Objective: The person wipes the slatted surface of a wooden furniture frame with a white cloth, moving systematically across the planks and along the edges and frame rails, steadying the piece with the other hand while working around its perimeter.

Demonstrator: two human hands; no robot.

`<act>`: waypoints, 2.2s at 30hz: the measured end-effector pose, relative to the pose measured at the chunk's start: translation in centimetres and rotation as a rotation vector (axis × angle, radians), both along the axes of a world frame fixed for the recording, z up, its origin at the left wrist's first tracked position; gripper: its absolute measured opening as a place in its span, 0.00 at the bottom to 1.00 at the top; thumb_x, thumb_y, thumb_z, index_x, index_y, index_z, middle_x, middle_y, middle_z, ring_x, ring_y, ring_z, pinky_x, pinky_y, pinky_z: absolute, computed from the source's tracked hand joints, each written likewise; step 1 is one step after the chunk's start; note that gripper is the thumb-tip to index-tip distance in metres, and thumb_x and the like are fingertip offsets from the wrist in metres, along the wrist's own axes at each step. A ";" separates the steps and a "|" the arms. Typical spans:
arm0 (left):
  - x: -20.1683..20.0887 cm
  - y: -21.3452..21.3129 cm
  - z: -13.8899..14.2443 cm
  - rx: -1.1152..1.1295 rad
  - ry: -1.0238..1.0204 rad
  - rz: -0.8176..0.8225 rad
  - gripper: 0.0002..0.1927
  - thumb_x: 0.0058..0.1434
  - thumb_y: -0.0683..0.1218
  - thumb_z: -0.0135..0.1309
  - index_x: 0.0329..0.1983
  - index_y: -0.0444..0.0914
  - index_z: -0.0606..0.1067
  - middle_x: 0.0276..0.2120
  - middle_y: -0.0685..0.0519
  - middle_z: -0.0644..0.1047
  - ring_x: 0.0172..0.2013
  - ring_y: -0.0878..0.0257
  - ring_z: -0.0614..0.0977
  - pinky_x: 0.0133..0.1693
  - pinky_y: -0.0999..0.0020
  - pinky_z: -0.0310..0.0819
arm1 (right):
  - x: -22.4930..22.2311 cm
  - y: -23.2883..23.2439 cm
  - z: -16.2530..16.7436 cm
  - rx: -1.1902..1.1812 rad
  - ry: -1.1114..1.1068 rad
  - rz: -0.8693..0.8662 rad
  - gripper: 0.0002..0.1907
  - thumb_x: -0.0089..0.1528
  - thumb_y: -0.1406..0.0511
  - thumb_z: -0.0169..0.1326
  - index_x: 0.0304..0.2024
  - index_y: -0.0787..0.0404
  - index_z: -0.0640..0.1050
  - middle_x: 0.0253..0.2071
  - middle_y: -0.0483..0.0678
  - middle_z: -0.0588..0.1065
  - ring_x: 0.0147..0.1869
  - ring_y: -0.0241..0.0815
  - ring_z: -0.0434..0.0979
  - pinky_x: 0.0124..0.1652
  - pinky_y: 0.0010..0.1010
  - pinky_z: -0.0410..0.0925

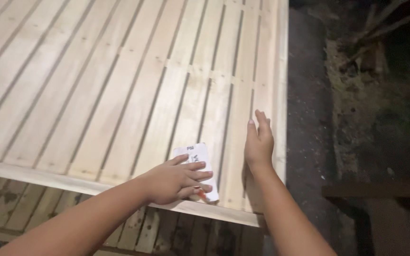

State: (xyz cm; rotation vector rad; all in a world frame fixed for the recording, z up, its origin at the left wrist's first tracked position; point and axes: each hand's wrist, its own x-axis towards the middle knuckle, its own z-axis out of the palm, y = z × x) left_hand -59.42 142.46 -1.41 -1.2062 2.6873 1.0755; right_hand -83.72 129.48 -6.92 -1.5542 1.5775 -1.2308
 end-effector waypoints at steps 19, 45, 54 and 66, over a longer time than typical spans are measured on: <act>36.1 3.0 9.9 -0.164 -0.497 0.526 0.23 0.70 0.59 0.37 0.66 0.60 0.71 0.72 0.65 0.64 0.71 0.67 0.59 0.72 0.43 0.40 | 27.1 2.1 0.9 0.140 0.340 0.182 0.29 0.68 0.55 0.45 0.70 0.55 0.66 0.77 0.56 0.54 0.82 0.59 0.40 0.72 0.56 0.37; 31.3 -22.3 4.3 -0.386 -0.805 0.344 0.22 0.70 0.57 0.40 0.61 0.48 0.76 0.70 0.58 0.66 0.77 0.61 0.53 0.73 0.42 0.30 | 32.8 1.0 4.4 0.192 0.883 0.106 0.36 0.65 0.46 0.43 0.73 0.46 0.57 0.77 0.50 0.48 0.80 0.56 0.36 0.69 0.61 0.27; 36.2 -6.5 0.7 -1.100 -0.119 0.096 0.34 0.71 0.72 0.29 0.76 0.56 0.55 0.76 0.53 0.51 0.75 0.55 0.49 0.71 0.46 0.33 | 32.9 1.0 5.0 0.232 0.888 0.123 0.36 0.65 0.46 0.42 0.74 0.46 0.55 0.78 0.50 0.46 0.81 0.55 0.34 0.69 0.60 0.26; 31.3 -17.8 0.9 -0.452 -0.254 0.650 0.30 0.69 0.62 0.34 0.74 0.53 0.58 0.75 0.52 0.51 0.74 0.53 0.48 0.68 0.39 0.32 | 32.9 1.2 5.2 0.254 0.871 0.100 0.36 0.64 0.46 0.43 0.73 0.45 0.57 0.78 0.48 0.48 0.81 0.54 0.37 0.69 0.60 0.28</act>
